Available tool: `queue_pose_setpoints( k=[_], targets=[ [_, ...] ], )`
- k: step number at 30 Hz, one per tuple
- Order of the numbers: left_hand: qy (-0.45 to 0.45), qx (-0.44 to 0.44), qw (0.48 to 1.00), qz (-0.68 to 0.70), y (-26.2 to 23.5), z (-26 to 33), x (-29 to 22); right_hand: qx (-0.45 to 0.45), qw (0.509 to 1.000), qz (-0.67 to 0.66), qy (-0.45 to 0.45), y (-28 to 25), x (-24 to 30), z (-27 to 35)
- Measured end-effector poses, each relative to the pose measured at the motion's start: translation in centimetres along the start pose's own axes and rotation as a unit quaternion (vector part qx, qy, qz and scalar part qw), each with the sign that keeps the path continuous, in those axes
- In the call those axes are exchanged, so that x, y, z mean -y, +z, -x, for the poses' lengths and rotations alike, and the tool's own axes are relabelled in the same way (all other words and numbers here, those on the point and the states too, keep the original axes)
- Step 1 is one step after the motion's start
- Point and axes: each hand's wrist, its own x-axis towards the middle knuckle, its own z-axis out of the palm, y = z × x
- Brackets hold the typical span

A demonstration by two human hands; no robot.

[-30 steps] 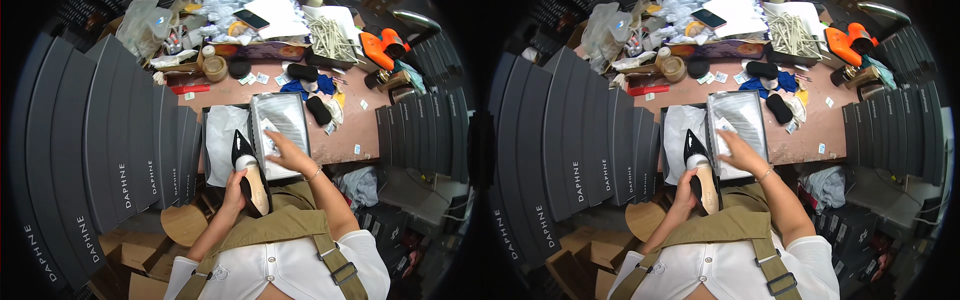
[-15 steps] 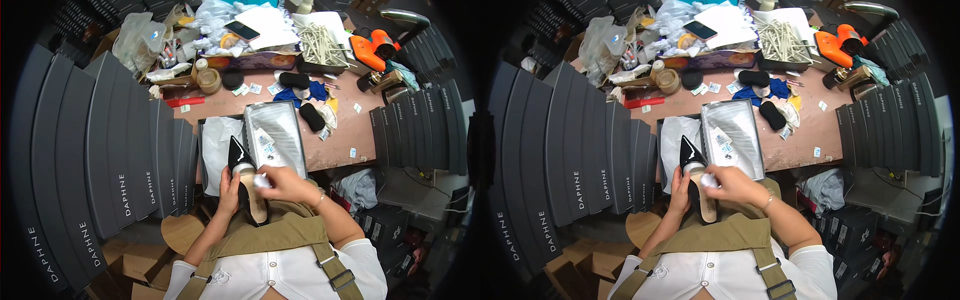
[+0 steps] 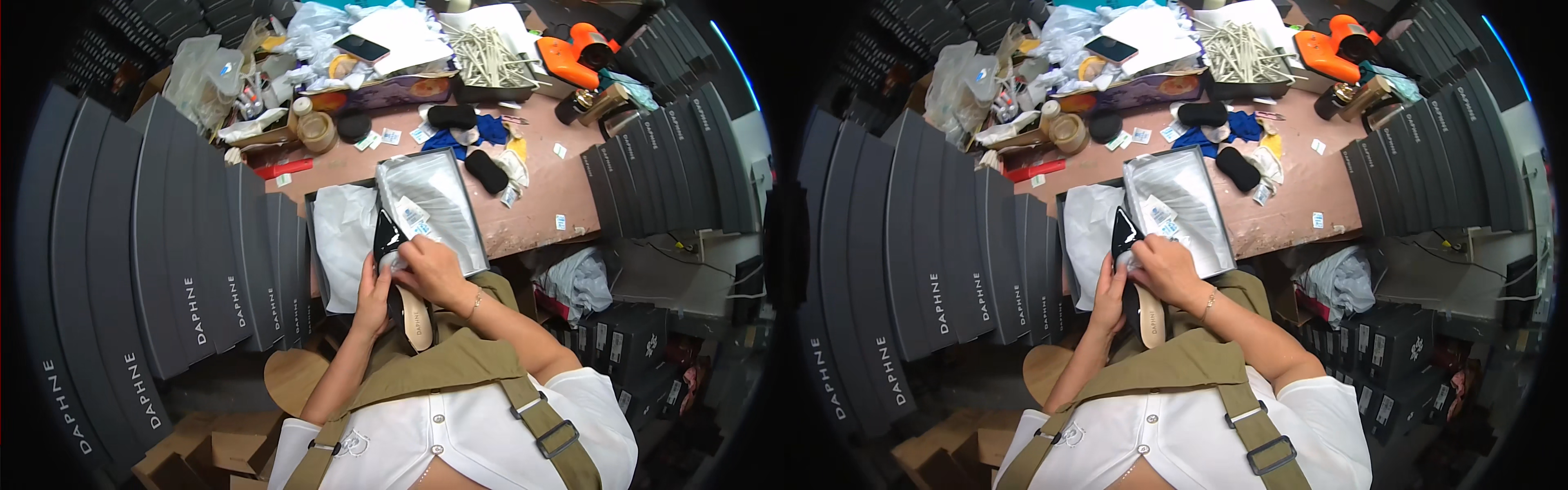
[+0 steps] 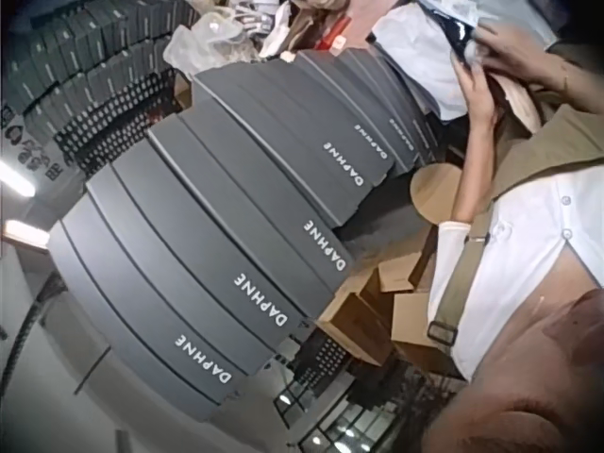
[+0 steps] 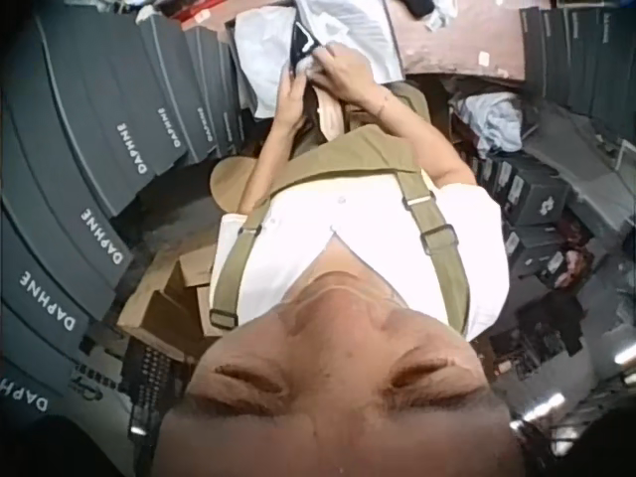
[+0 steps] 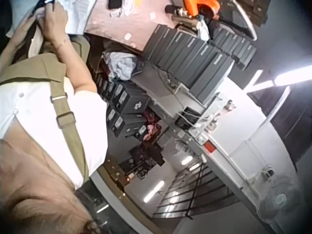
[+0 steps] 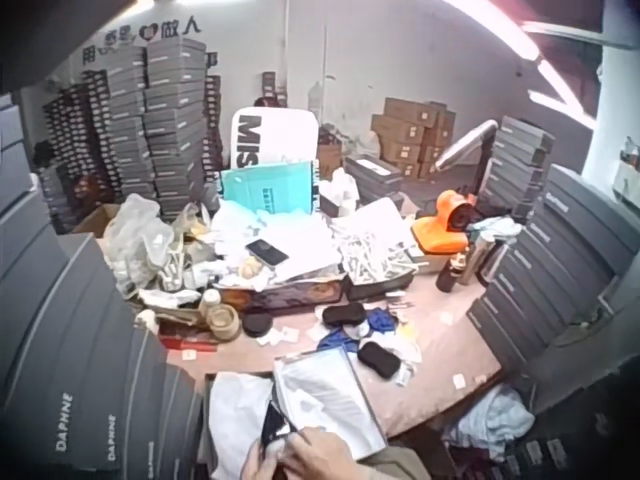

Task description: Inspecting and packing a pair of black high-heeled shoes into a box with protective materials.

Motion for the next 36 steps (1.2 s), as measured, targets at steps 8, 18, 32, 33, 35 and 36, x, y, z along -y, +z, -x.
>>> queue_pose_setpoints(
  k=[8,18,32,33,35,36],
  targets=[
    [0.007,0.038,0.997,-0.072,1.8,-0.8,0.7,0.027,0.974,-0.209,0.083,-0.9,-3.1,-0.8],
    [-0.122,0.127,0.98,0.091,4.4,-9.9,-1.3,0.036,0.957,-0.284,0.036,-3.9,-7.2,-1.9],
    [-0.132,0.13,0.981,0.059,6.2,-12.5,-0.6,-0.087,0.947,-0.101,0.292,-8.2,-35.1,-3.1],
    [-0.13,0.13,0.981,0.056,6.2,-12.6,-0.7,-0.065,0.951,-0.111,0.282,-7.7,-35.4,-3.4],
    [-0.126,0.127,0.983,0.048,6.1,-12.6,-0.9,-0.05,0.96,-0.101,0.257,-7.0,-35.0,-5.1],
    [-0.124,0.126,0.983,0.045,6.0,-12.5,-1.0,-0.031,0.973,-0.036,0.226,-6.3,-35.4,-5.5]
  ],
)
